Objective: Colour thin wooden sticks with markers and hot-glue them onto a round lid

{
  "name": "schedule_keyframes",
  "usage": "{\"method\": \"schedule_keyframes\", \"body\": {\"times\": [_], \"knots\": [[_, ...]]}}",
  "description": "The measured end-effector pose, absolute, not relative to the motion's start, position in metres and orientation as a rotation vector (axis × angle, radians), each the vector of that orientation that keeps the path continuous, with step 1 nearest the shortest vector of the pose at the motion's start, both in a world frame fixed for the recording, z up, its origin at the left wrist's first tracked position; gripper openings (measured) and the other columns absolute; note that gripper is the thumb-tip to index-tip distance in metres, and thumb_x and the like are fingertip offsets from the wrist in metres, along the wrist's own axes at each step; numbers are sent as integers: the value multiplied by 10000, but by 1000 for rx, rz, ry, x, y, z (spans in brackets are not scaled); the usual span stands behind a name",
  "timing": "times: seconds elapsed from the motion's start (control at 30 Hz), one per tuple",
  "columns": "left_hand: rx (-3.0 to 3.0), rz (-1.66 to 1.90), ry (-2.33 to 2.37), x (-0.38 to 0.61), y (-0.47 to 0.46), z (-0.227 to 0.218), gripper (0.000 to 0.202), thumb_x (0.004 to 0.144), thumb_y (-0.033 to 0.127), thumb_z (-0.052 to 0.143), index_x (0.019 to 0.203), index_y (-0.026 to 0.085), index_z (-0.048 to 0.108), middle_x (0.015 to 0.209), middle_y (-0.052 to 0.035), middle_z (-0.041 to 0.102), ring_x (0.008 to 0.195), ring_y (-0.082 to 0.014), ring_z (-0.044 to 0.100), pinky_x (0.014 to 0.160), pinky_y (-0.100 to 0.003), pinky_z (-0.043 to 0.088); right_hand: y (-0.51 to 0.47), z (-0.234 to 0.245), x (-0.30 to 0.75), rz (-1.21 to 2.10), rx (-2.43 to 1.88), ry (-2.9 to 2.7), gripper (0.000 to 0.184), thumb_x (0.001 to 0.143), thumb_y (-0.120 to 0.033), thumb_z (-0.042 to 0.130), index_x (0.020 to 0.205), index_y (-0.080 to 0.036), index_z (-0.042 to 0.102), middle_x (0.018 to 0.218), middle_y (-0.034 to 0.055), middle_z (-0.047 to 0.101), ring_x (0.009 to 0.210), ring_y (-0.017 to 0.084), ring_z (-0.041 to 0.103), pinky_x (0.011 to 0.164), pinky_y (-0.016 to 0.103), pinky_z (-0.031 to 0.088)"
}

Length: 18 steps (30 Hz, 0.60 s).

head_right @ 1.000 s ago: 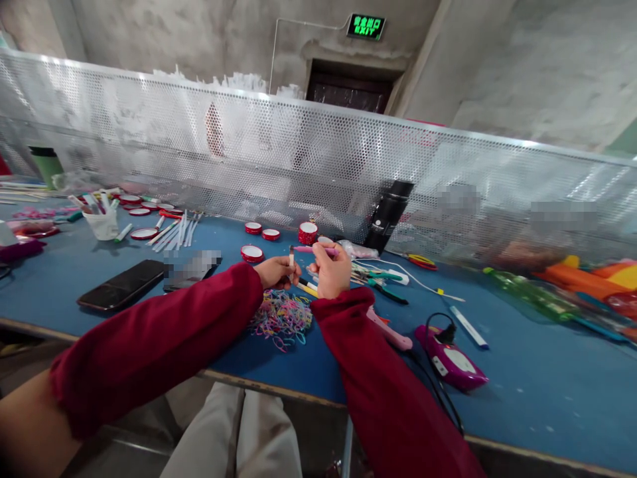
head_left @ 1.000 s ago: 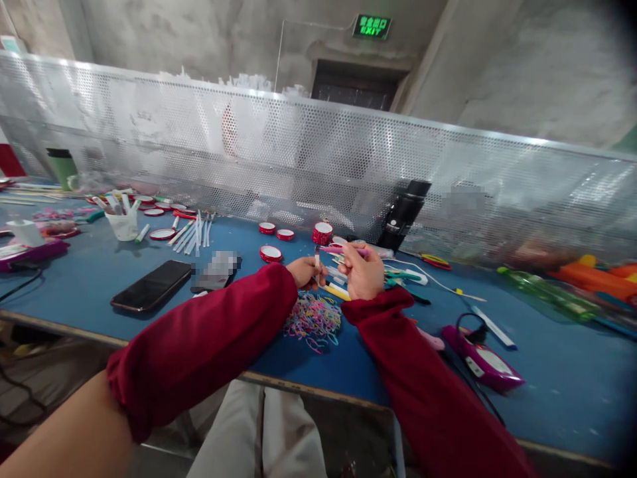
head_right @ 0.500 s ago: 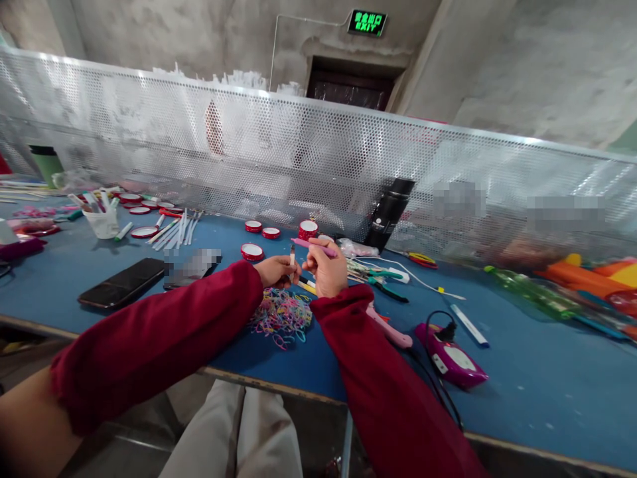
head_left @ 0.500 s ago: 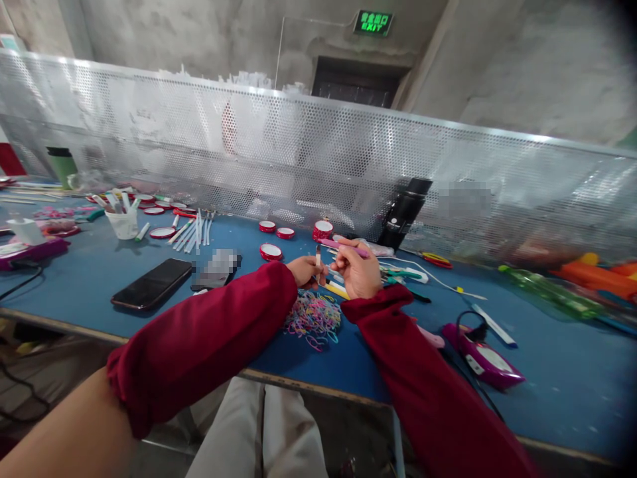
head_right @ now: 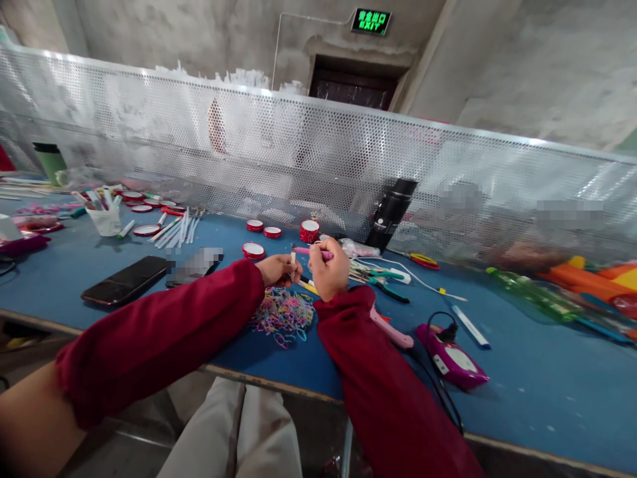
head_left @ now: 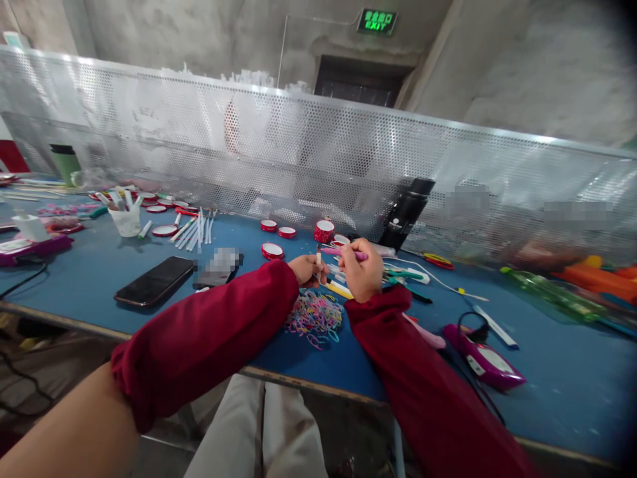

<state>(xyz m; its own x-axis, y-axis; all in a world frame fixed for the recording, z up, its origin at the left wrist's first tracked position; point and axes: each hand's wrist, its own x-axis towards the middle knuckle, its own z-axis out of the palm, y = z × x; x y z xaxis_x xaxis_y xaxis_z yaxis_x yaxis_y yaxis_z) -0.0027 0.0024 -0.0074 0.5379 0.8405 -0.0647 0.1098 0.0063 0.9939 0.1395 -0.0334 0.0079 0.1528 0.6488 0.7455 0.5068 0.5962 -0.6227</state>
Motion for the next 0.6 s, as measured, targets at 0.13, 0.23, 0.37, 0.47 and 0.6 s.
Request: {"method": "schedule_keyframes", "body": {"times": [0.13,0.23,0.37,0.47,0.6], "knots": [[1468,695,864,-2,1,-6,179,918,116,351,829,132,505,595,16,561,377,-57,456,388,-183,264,-32,7,139,132,-1064,-1516,232,845,-374,554,686,-209,518,552,-27,564,485,114,524,512,227,428],[1470,703,865,-2,-1,-4,181,921,118,347,815,133,493,582,17,555,369,-55,450,384,-179,262,-31,7,139,139,-1084,-1515,224,838,-368,559,684,-210,520,563,-26,570,494,116,526,522,230,428],[1466,716,877,-2,-1,-3,192,914,107,329,802,140,481,575,21,548,365,-54,445,371,-180,260,-31,8,140,93,-1089,-1505,224,843,-361,545,682,-208,517,560,-26,561,505,118,524,527,232,428],[1477,714,862,-2,-1,-3,198,918,109,322,795,145,473,581,21,548,367,-52,448,368,-177,260,-32,8,139,106,-1075,-1504,226,846,-367,547,688,-209,514,562,-26,563,509,119,524,529,233,432],[1480,712,853,-2,0,-4,195,919,101,321,796,144,466,581,23,548,363,-47,448,365,-170,256,-32,8,138,110,-1081,-1514,239,844,-377,552,680,-207,513,558,-22,566,511,121,531,524,231,435]]}}
